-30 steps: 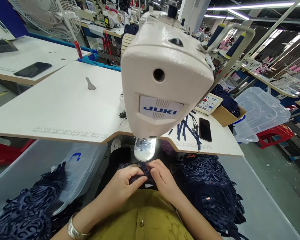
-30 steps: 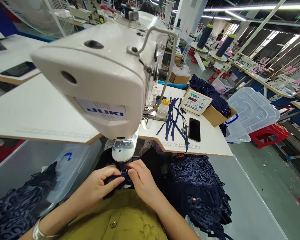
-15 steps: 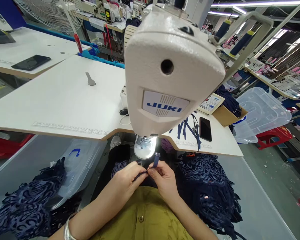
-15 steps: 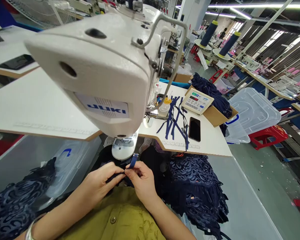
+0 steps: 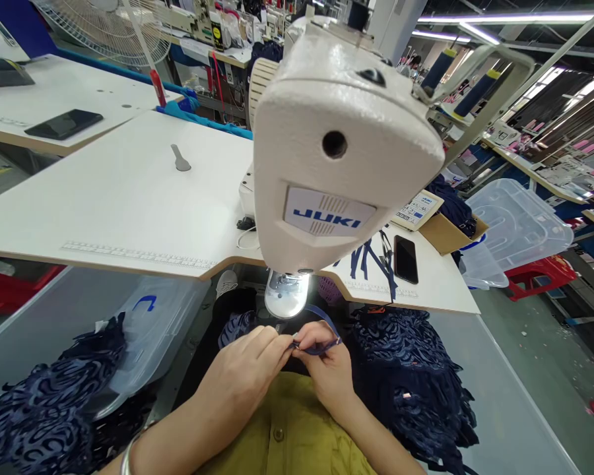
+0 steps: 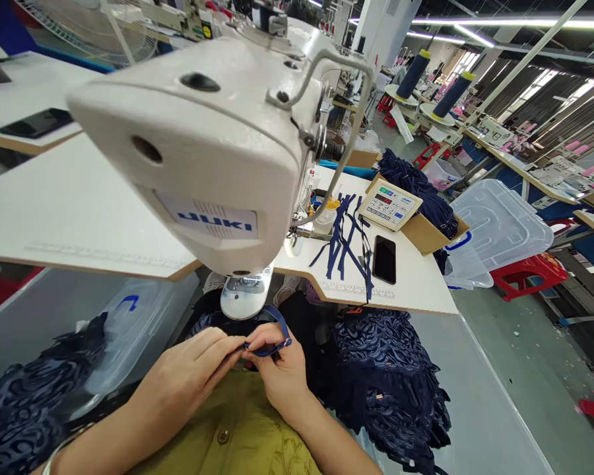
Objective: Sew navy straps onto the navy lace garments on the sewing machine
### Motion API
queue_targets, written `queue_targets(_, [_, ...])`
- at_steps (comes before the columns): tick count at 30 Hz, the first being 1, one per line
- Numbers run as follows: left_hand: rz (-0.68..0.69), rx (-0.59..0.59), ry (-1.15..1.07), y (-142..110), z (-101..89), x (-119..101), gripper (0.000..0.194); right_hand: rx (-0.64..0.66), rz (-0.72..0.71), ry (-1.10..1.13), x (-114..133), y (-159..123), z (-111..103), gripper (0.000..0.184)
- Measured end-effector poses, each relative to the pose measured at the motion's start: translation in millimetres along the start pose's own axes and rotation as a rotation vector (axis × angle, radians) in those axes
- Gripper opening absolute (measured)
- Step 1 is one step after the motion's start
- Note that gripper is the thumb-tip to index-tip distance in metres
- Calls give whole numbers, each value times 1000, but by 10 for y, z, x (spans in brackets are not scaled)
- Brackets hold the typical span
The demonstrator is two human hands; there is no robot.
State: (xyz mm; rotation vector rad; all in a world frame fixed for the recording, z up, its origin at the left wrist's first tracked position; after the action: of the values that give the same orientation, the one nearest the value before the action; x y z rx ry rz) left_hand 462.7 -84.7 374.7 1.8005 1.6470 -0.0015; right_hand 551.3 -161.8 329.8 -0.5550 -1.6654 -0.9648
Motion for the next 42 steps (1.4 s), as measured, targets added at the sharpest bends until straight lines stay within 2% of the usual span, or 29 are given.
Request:
queue_targets(3, [11,-16,33,-12,-24,-43,15,-43,-41,39,7,-38,-34,8])
queue_targets(7, [15,-4,45,-47,5,-56,14,-13,-20,20,-75,-92,-24,10])
queue_targets(11, [-7,37,-19,-27,39,-24,15,19,-6,-27,-56,-81,-46,12])
queue_targets(16, [-80,119,-156,144,-21,50,24,158,172,-107,-22,72,11,6])
queue_targets(19, [-125,155,-202,290,-90,131,22,152,255,-132,-14,234,26,6])
queue_targets(21, [-102,101,-103,388,-184,183,21,101,240,-175,-7,359,32,8])
queue_targets(25, [40,-111,182,447,-351,211,22,6,140,-283,-20,530,68,8])
queue_targets(28, [235,-130,172,334,-253,109,29,-3,184,-242,-131,567,90,11])
queue_targets(30, [283,-136,158,228,-168,89,30,38,254,-141,-224,574,121,17])
queue_targets(32, [231,-172,173,143,-110,147,30,102,297,-31,-276,591,167,18])
queue_targets(34, [174,-195,184,85,-55,203,31,129,286,-18,-275,645,159,14])
queue_targets(38, [109,-236,210,107,-50,217,33,107,198,-259,-196,845,57,10])
queue_targets(42, [83,-299,252,213,-155,148,30,151,137,-466,-109,1042,83,9])
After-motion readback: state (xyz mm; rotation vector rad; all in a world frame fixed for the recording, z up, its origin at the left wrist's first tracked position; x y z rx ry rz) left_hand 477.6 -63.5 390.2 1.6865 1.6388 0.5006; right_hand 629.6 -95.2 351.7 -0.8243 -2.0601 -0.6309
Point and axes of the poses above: each hand's wrist, its own y-axis towards the middle knuckle, its own z-axis out of the palm, x = y × z, the point moved 10 cm from there along y, towards the middle knuckle, and after that the axes turned 9 degrees about -y, right-handed, at the moved point
